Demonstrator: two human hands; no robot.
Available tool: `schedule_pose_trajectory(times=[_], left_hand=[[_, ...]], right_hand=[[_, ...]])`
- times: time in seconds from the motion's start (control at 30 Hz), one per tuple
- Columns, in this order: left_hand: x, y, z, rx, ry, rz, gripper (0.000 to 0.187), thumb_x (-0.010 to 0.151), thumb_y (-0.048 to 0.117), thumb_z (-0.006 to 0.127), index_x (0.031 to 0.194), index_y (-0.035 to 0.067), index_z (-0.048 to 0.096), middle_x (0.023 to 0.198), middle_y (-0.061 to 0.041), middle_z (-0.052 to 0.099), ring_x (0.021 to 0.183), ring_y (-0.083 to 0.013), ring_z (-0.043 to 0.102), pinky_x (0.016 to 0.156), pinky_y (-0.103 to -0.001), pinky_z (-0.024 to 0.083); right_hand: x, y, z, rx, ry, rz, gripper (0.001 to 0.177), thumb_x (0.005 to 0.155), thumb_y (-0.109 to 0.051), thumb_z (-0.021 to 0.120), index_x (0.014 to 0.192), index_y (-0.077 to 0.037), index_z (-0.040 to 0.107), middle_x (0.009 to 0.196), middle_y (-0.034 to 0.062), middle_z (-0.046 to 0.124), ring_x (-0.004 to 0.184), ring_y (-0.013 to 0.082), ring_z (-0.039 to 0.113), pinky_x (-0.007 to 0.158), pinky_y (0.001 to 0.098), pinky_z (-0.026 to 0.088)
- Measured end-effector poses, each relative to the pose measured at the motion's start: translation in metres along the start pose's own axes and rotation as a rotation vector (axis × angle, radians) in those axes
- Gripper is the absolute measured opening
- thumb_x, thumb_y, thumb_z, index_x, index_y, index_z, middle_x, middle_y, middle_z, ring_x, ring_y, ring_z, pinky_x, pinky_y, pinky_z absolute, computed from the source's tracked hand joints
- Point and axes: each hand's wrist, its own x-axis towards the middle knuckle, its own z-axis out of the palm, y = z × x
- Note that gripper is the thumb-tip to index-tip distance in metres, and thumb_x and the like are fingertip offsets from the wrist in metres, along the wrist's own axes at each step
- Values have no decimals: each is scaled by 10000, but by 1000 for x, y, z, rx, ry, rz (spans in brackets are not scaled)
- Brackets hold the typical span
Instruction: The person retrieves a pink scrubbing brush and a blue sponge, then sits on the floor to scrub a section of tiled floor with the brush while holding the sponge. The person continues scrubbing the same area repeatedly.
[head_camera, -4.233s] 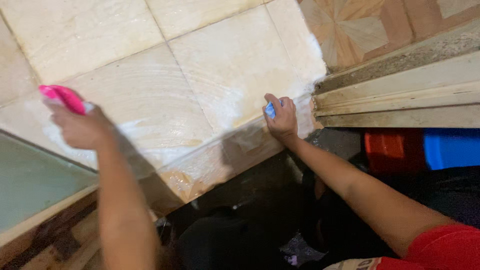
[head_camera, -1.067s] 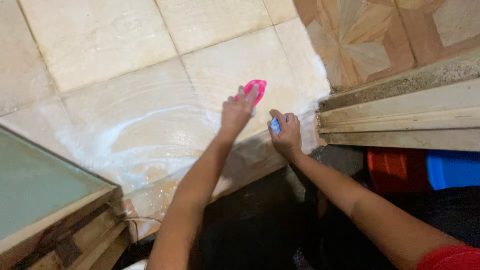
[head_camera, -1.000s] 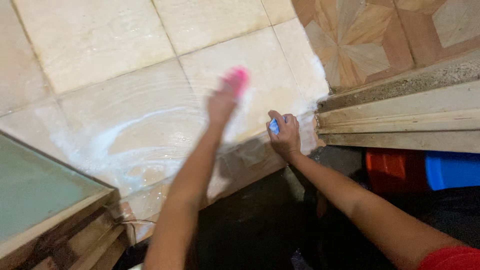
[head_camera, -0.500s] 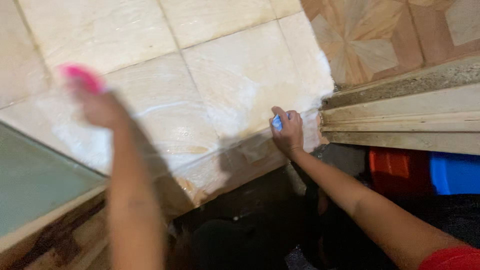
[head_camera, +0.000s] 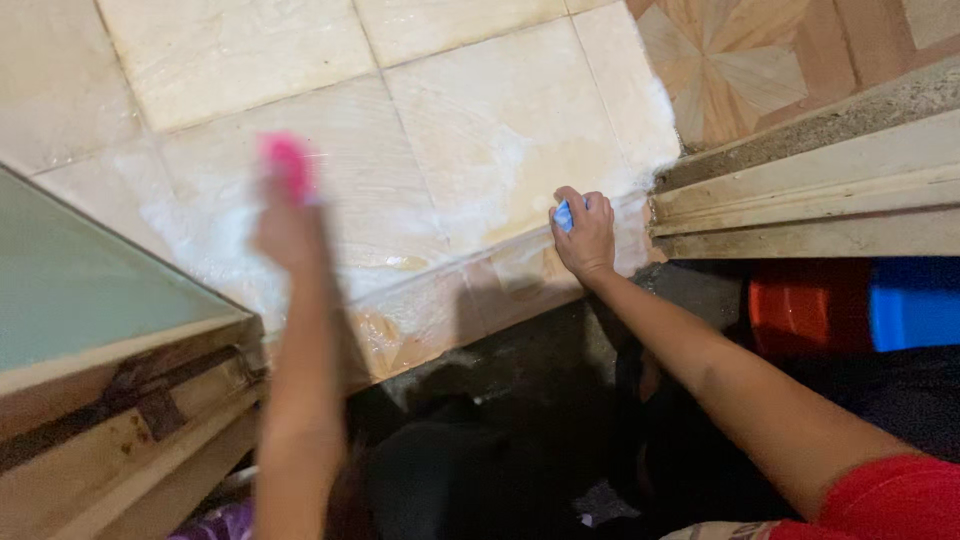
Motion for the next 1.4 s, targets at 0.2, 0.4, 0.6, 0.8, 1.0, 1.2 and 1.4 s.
schedule_pose_trajectory(times=[0.2,0.4,0.6,0.8,1.0,1.2,1.4], left_hand=[[10,-46,-21,-16,299,-300,817,715,158,838,1449,197,481,1081,-143,706,705,-233,708,461,-260,522],[-102,93,40,-229,98,509,668,906,-78,545,1510,193,453,1459,-58,620,511,-142,499,435,-292,447],[-113,85,38,-100,21,657,708,826,46,662,1499,160,475,1032,-75,695,643,-214,600,564,-389,509],[-21,-41,-19,-453,192,-210,610,812,128,841,1377,248,643,1193,-6,759,918,-132,755,660,-232,601],[-33,10,-14,-137,180,-153,597,843,126,757,1399,144,538,1122,-101,735,790,-234,706,613,-364,575],[-140,111,62,-157,-40,839,681,830,-10,644,1453,242,531,930,-83,725,562,-158,581,471,-306,475],[-78,41,31,-205,227,343,669,814,178,798,1439,197,560,804,-25,676,644,-212,644,550,-387,540]], right_hand=[[-2,-2,1,-4,18,5,333,950,-233,708,1260,-158,611,1048,159,525,1032,358,513,918,491,418],[-2,-1,-3,2,-12,32,373,939,-219,711,1286,-137,600,1050,174,513,1011,362,509,909,494,417],[-2,1,1,1,38,-14,379,947,-215,720,1300,-146,603,1057,158,522,1035,359,515,930,494,420],[-2,2,3,5,47,-20,393,933,-210,725,1300,-144,600,1059,163,525,1034,363,518,920,491,423],[-2,3,4,-1,47,-15,386,938,-212,726,1299,-146,604,1052,163,523,1031,370,516,918,496,421],[-1,3,2,1,39,-11,372,949,-216,719,1297,-147,607,1041,157,520,1031,366,514,924,496,420],[-3,1,2,6,8,-1,375,957,-222,702,1306,-130,596,1055,167,504,1024,358,502,924,498,417]])
